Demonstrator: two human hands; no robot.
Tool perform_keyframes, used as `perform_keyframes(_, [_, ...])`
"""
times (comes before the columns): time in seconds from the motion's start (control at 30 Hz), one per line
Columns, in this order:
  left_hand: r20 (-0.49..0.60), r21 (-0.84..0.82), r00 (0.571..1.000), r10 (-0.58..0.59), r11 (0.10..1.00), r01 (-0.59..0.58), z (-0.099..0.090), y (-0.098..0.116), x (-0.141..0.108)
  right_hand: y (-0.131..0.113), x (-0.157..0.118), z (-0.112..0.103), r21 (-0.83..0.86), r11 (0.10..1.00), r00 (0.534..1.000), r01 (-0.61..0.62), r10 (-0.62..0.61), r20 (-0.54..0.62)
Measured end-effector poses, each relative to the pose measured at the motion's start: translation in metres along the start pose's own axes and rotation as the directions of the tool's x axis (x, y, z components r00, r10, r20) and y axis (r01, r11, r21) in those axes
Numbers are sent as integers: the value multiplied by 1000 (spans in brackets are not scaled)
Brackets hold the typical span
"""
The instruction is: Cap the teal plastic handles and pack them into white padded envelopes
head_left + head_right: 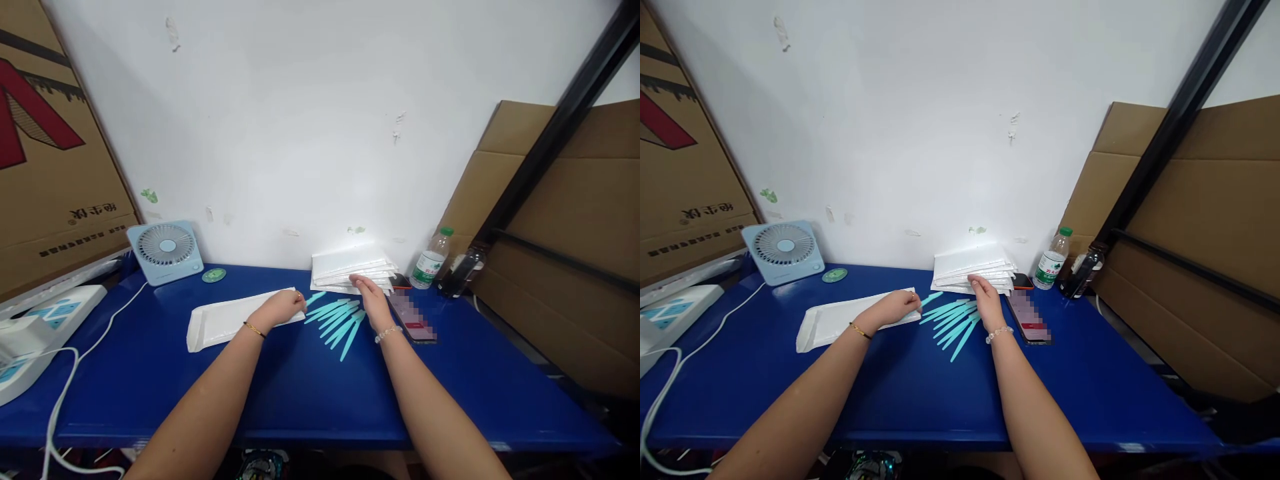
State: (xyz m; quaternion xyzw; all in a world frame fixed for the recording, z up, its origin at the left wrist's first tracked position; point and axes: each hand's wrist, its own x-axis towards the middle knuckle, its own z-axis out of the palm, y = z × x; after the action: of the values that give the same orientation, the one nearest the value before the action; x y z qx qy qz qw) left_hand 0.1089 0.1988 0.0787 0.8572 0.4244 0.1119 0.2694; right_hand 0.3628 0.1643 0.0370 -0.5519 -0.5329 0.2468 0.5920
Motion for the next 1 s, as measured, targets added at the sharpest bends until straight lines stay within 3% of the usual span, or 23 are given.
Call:
perform_keyframes(0.1, [-21,161,984,-175,971,176,-17,-19,-5,5,2,-6,-413,909,996,61,-26,90])
perform_keyframes(0.2, [-63,234,965,-255,936,263,-21,-28,-6,7,-1,-3,-608,771,972,189,-61,226])
perform_keyframes(0.27, [-124,235,970,-207,944,232,-16,-27,-5,6,-4,0,-645,718,950,261,-71,305])
perform_keyframes(0.37, [-167,201,985,-43,977,77,0,-16,0,4,-7,2,-664,681,926,307,-54,373])
perform_keyframes(0.5, [-209,234,963,169,965,-118,28,2,8,1,-8,2,-659,678,911,326,-39,410])
perform_keyframes(0.63, [-183,337,954,237,927,-165,43,14,14,-5,-9,4,-583,704,870,405,-100,483])
perform_keyframes(0.73, [-167,386,954,250,907,-170,36,18,14,-10,-8,3,-511,746,845,426,-127,520])
perform_keyframes(0.87, [-219,408,965,141,912,-40,8,9,5,-11,-3,-9,-466,813,874,348,-102,475])
perform_keyframes(1.0, [-181,387,969,-167,894,226,-15,-14,-5,-7,1,-21,-484,834,935,266,-101,339])
